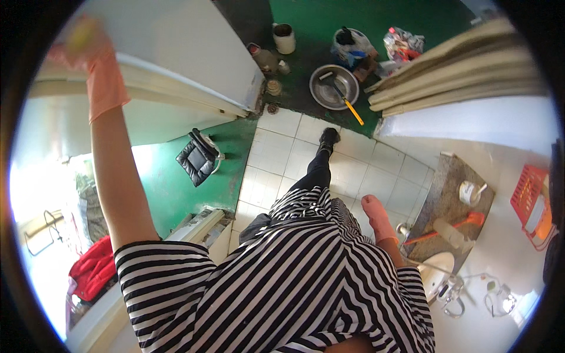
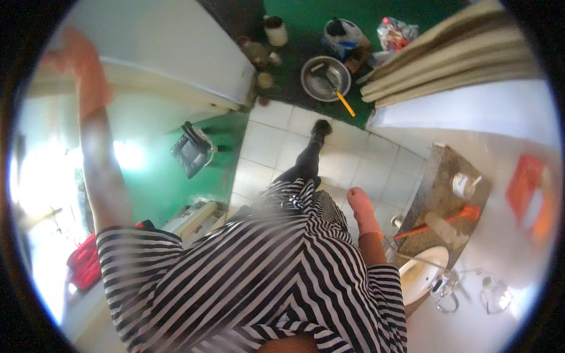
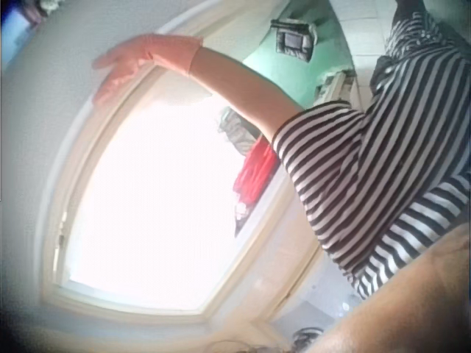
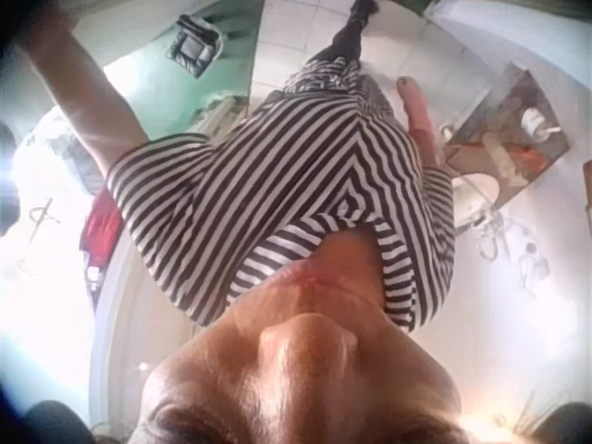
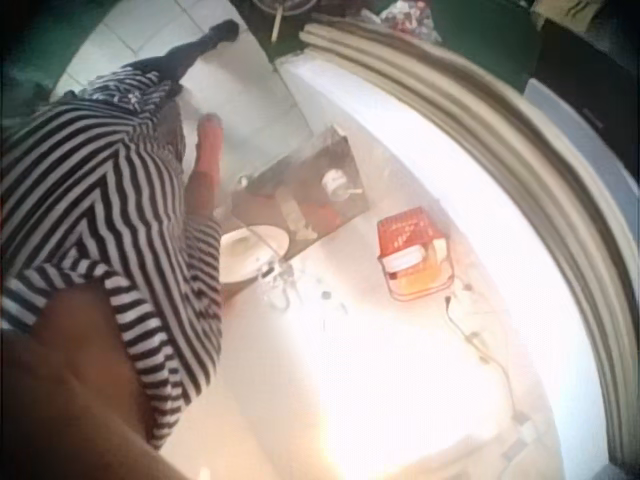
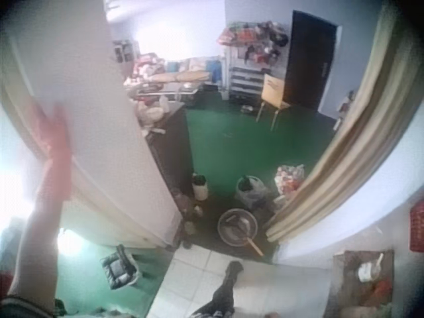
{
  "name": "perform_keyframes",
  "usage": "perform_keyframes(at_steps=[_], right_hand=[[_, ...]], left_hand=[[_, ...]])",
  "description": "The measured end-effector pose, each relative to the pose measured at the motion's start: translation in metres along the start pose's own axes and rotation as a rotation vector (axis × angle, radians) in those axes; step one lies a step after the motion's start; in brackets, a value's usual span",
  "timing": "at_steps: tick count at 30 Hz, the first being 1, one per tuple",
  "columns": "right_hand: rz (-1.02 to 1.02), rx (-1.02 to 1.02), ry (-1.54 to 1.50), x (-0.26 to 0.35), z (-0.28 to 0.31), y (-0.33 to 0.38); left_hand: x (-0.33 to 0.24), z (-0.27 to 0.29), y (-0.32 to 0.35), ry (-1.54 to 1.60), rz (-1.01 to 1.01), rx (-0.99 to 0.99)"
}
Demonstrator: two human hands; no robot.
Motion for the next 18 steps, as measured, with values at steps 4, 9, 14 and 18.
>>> perform_keyframes(at_steps=[4, 9, 14, 18], right_hand=[[-0.285, 0.094, -0.255, -0.044, -0.015, 0.032], [-0.292, -0.008, -0.610, -0.105, -0.045, 0.051], [-0.476, -0.069, -0.710, -0.185, -0.093, 0.108], [-0.616, -0.047, -0.772, -0.233, -0.149, 0.166]], left_hand=[[0.009, -0.016, 0.008, -0.093, 0.047, 0.046], [0.016, -0.036, 0.007, -0.125, 0.078, 0.079], [0.021, -0.049, 0.013, -0.138, 0.113, 0.122], [0.014, -0.049, 0.016, -0.169, 0.123, 0.142]])
Point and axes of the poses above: each hand's wrist, its own y-axis away from the middle knuckle, its own z-axis out of the back of the hand, x = y × z, the point moved 6 cm from there along -y, towards the middle knuckle, and after that the axes turned 8 degrees about -z, right-handed, at the moved point
